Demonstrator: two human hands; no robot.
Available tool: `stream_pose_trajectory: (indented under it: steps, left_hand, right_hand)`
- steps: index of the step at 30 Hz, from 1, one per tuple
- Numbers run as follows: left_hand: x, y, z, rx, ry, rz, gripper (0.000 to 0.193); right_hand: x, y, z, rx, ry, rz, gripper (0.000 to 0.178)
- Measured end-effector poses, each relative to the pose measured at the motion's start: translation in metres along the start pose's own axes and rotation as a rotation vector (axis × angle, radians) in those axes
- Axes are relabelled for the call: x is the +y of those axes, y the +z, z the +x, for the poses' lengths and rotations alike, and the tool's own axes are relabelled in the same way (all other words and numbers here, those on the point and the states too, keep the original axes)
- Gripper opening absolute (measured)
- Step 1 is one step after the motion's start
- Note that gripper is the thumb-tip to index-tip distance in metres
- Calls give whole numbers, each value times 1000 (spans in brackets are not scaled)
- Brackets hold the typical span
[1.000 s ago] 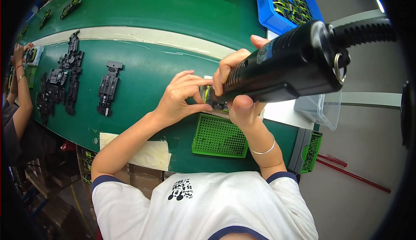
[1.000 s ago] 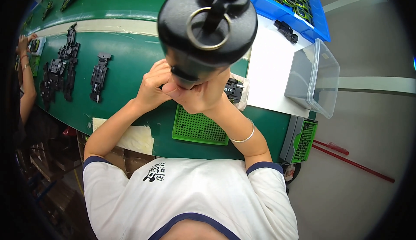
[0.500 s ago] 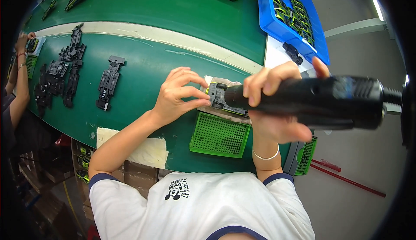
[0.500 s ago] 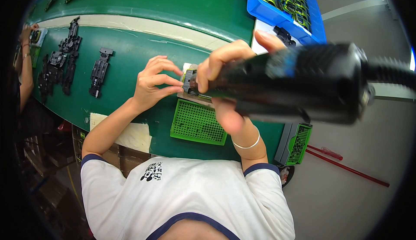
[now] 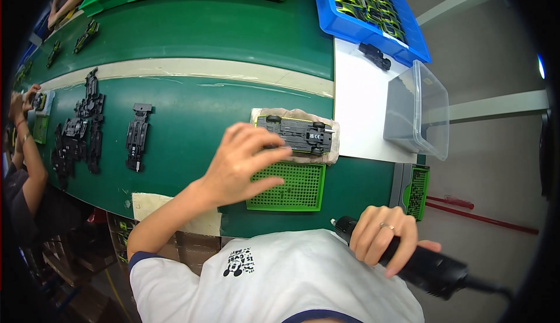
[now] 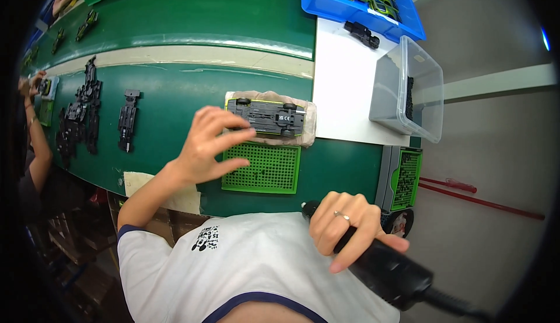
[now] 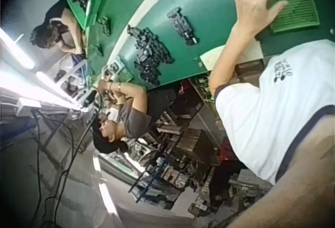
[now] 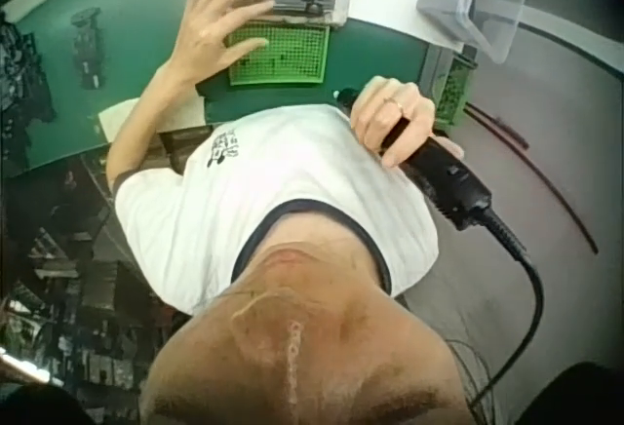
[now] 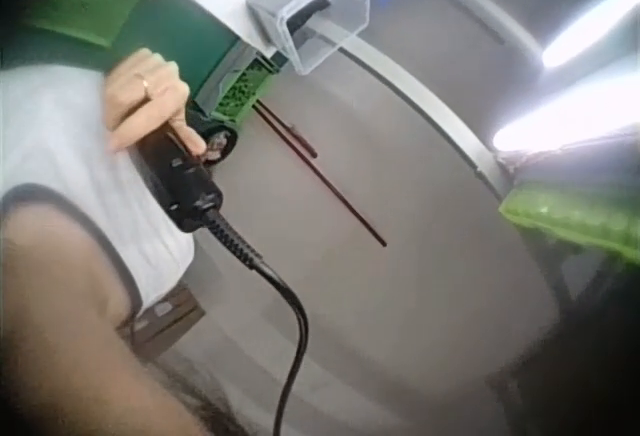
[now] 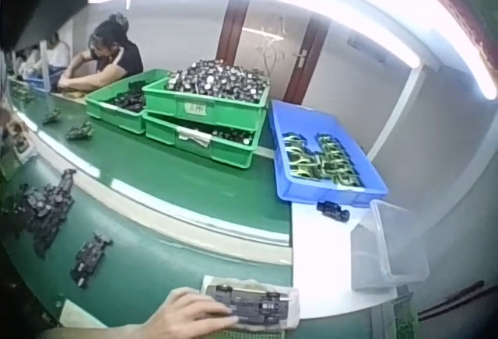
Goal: The person assembles toy cars by fitting chassis parts onto car bodies, driving screws into the underside of each car using an electric screwdriver, and placing the finished cars onto the conveyor belt and into a storage container.
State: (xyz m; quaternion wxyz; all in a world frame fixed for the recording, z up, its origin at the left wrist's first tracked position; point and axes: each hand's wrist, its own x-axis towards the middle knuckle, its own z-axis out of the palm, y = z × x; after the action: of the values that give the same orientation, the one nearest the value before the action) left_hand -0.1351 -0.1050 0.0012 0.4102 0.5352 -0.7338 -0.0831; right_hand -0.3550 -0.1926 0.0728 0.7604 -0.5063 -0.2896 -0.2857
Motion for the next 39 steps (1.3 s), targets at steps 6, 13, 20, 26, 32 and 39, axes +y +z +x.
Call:
stream_pose_trajectory:
  steps: [6,13,20,26,32,39]
  left_hand:
    - [-7,21,49,-160,-20,77,69]
    - [-7,46,88,-332,99,118,49]
    - [-6,58,86,-127,100,15,31]
    - [-4,52,87,-123,102,-84,30]
    - [8,38,88,-119,100,-219,32]
    - [-23,-49,77,491,-55,-816,38]
  right_hand:
    - [-7,-12,-55,-134,303,-138,75]
    - [-17,-24,-57,-209,508,-171,61]
    - [-11,-49,-68,501,617,-1143,41]
    - [24,-68,-47,420,662,-1403,83]
    - [45,-82,-43,321,605,-1444,82]
    - [36,-82,-31,284,685,-1349,77]
